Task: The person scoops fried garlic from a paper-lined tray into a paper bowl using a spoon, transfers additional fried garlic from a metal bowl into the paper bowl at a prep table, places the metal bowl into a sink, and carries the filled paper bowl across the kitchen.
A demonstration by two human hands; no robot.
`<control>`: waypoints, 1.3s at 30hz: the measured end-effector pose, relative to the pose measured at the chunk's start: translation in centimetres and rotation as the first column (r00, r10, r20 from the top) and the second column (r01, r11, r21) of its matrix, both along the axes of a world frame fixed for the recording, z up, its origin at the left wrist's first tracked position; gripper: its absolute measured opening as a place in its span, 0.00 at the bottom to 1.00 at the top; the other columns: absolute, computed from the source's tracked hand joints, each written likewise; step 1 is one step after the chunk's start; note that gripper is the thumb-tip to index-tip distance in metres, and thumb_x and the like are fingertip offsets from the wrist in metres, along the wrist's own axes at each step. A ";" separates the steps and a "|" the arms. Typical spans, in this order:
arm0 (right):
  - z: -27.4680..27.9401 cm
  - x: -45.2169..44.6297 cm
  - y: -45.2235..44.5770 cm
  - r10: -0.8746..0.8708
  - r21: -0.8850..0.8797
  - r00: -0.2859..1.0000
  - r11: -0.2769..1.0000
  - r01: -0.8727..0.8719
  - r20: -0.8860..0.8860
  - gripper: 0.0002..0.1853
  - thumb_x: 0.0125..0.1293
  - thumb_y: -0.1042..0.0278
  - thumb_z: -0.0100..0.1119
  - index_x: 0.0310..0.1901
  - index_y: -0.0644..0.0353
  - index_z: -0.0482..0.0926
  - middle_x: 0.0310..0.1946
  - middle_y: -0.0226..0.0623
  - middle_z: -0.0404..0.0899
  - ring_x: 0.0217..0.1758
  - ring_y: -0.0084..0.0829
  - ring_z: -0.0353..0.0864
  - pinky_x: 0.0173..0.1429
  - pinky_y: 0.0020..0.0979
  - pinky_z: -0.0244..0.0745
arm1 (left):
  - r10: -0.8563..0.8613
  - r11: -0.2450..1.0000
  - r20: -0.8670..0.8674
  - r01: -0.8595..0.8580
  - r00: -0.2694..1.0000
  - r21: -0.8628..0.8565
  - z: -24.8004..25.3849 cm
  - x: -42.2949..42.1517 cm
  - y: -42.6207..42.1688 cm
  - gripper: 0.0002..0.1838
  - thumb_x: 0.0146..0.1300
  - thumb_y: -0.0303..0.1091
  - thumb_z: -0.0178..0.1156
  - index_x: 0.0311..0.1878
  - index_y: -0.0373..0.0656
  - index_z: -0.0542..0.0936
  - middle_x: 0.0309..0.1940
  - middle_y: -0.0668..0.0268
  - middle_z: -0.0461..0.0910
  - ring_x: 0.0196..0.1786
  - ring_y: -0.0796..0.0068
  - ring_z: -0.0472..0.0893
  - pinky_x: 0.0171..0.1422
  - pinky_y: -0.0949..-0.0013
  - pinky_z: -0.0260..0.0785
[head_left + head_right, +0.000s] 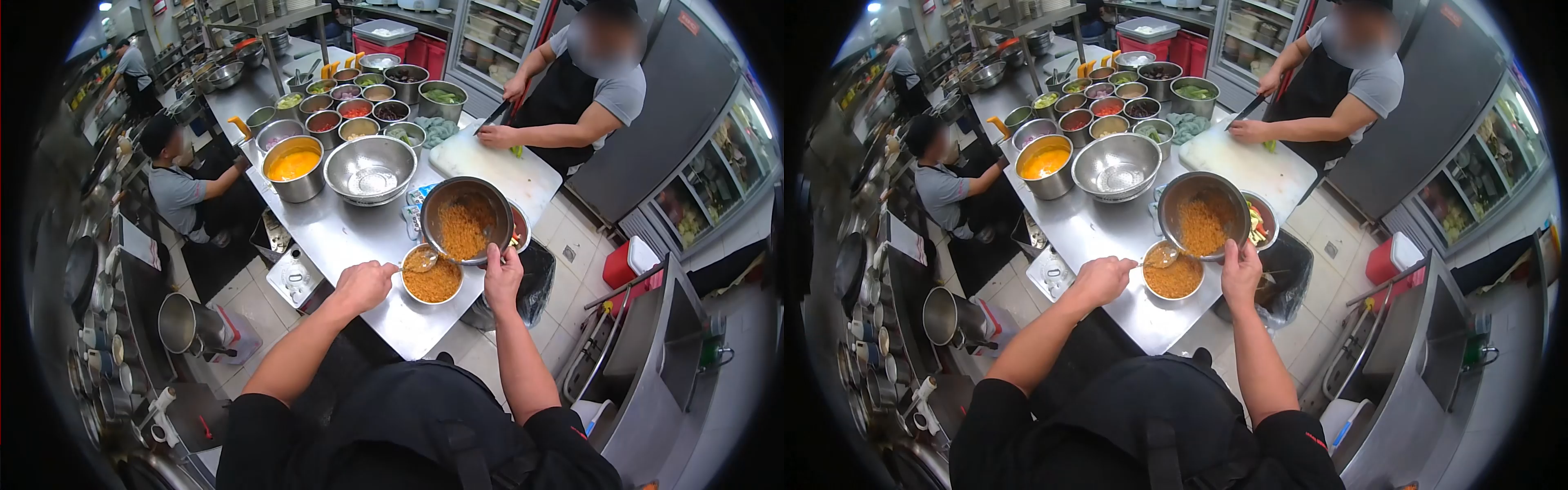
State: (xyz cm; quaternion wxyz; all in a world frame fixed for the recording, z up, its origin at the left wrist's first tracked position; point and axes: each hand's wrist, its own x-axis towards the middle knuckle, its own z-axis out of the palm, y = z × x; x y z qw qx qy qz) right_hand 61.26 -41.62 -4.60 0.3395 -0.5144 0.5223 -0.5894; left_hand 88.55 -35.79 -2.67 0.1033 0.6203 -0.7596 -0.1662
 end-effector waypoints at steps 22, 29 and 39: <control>-1.1 -0.7 -0.4 -0.012 0.051 1.000 0.999 0.012 -0.012 0.10 0.73 0.65 0.58 0.44 0.64 0.80 0.30 0.30 0.82 0.30 0.18 0.78 0.36 0.25 0.76 | -0.107 0.994 0.085 0.103 0.991 0.042 1.5 -1.8 0.0 0.13 0.66 0.35 0.51 0.49 0.51 0.83 0.35 0.56 0.82 0.42 0.53 0.83 0.47 0.51 0.75; -1.6 -1.1 -0.8 0.034 0.075 0.999 0.997 -0.033 -0.013 0.09 0.73 0.65 0.58 0.45 0.63 0.80 0.30 0.28 0.80 0.30 0.17 0.76 0.35 0.24 0.75 | -0.060 0.974 -0.103 0.035 0.993 -0.224 3.6 -0.6 0.1 0.06 0.68 0.34 0.53 0.43 0.45 0.77 0.34 0.54 0.80 0.39 0.50 0.82 0.44 0.49 0.76; -1.7 0.1 -0.9 0.022 0.043 0.998 0.999 -0.020 -0.061 0.12 0.70 0.63 0.62 0.32 0.63 0.76 0.21 0.32 0.76 0.25 0.20 0.72 0.30 0.29 0.69 | -0.059 0.916 0.004 0.056 0.998 -0.398 2.1 -4.6 -5.1 0.22 0.63 0.29 0.54 0.61 0.56 0.77 0.36 0.57 0.76 0.35 0.53 0.82 0.38 0.53 0.76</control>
